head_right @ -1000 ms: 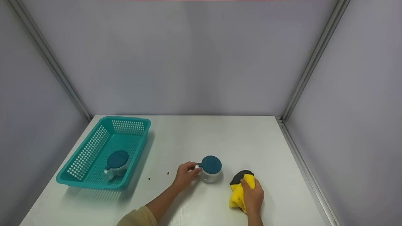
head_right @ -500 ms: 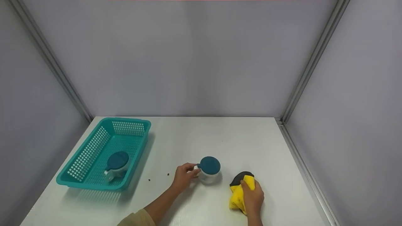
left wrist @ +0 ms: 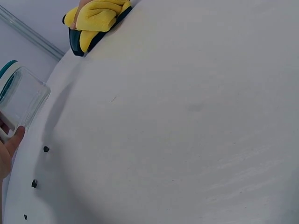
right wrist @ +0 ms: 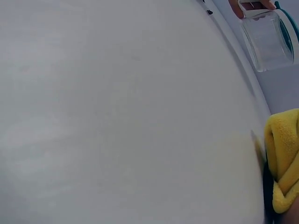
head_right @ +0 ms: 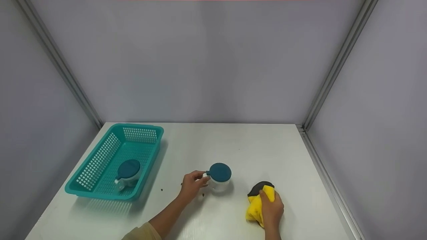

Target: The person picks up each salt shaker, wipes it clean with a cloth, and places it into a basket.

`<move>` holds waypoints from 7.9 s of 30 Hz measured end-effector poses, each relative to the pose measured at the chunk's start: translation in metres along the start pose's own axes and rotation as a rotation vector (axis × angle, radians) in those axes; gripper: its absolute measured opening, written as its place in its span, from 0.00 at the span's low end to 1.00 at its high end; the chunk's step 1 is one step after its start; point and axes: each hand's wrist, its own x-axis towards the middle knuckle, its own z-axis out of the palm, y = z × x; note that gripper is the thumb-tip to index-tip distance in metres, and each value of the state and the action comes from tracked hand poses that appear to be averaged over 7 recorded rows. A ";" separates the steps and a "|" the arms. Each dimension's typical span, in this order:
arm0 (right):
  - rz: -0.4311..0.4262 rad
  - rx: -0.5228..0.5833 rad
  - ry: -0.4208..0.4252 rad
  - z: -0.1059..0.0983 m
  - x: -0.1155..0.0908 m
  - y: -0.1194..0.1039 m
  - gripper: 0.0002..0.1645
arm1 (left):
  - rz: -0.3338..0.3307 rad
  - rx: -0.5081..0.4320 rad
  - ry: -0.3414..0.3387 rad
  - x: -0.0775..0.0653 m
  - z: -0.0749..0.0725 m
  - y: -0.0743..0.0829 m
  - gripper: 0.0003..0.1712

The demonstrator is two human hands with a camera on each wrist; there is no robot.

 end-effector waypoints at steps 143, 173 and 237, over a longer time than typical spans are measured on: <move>-0.352 0.322 -0.282 0.103 -0.093 -0.098 0.28 | 0.108 -0.082 -0.061 -0.041 -0.068 0.054 0.12; -0.373 0.342 -0.330 0.105 -0.079 -0.105 0.28 | 0.084 -0.118 -0.041 -0.041 -0.063 0.049 0.09; -0.167 0.255 -0.791 0.079 -0.043 -0.121 0.35 | 0.070 -0.223 -0.495 -0.001 -0.073 0.049 0.13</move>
